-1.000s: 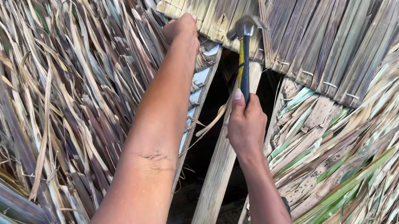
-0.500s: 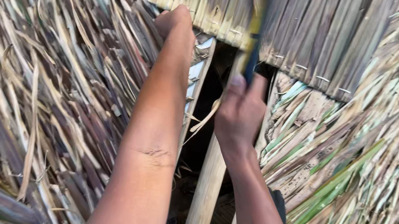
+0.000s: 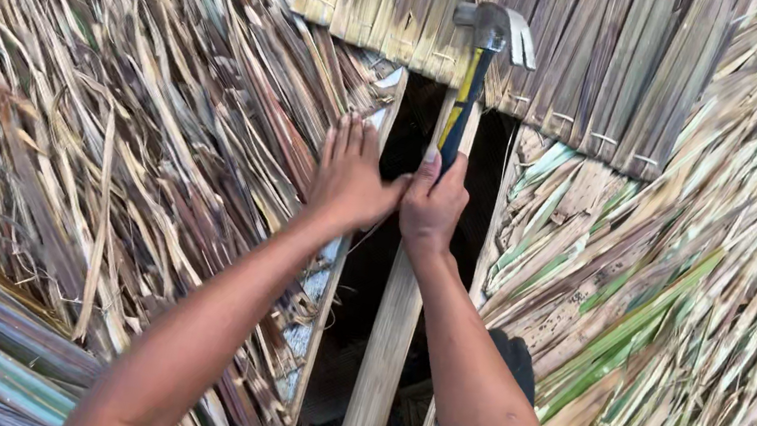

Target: The person hammers nails into dried palm leaves to secure them onto a bamboo roof frame. The person repeatedly picks up nails from a container and uses a hammer to fasten the thatch panels to the underlying structure.

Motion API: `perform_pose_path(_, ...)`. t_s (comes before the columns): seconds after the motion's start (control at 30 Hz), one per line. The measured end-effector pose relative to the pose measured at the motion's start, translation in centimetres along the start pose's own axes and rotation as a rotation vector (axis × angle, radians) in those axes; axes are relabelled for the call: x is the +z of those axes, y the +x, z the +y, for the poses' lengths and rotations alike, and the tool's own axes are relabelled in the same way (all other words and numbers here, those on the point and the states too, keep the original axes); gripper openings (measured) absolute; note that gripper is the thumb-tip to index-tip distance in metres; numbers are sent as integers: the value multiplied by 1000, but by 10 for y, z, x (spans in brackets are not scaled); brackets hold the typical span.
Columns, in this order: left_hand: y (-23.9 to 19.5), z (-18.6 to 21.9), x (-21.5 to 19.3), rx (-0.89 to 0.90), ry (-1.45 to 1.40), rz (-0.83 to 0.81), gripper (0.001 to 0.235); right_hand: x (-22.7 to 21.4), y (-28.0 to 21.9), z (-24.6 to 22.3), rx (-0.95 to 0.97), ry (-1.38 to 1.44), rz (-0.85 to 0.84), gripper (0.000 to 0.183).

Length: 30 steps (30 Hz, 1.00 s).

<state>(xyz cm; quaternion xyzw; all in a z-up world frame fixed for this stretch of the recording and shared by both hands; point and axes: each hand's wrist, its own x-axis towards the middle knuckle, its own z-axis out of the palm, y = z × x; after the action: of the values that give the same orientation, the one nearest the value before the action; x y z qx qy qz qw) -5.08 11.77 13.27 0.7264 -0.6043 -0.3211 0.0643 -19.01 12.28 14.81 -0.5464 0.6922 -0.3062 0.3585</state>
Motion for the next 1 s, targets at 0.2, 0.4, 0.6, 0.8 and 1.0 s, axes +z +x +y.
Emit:
perform_pose_path(0.2, -23, -2, 12, 7, 75, -119, 97, -50, -3, -35, -120, 129, -124, 35)
perform_pose_path(0.4, -28, -2, 23, 58, -84, 200, 81, -49, 23, -43, -109, -227, -309, 41)
perform_pose_path(0.6, -23, -6, 37, 130, -135, 293, 74, -61, 41, -43, -52, -357, -323, 44)
perform_pose_path(0.8, -16, -15, 51, 154, -76, 276, 74, -101, -12, -42, -3, -316, -250, 33)
perform_pose_path(1.0, -5, -34, 89, 135, -169, 299, 62, -113, -161, -34, 199, -334, -170, 31)
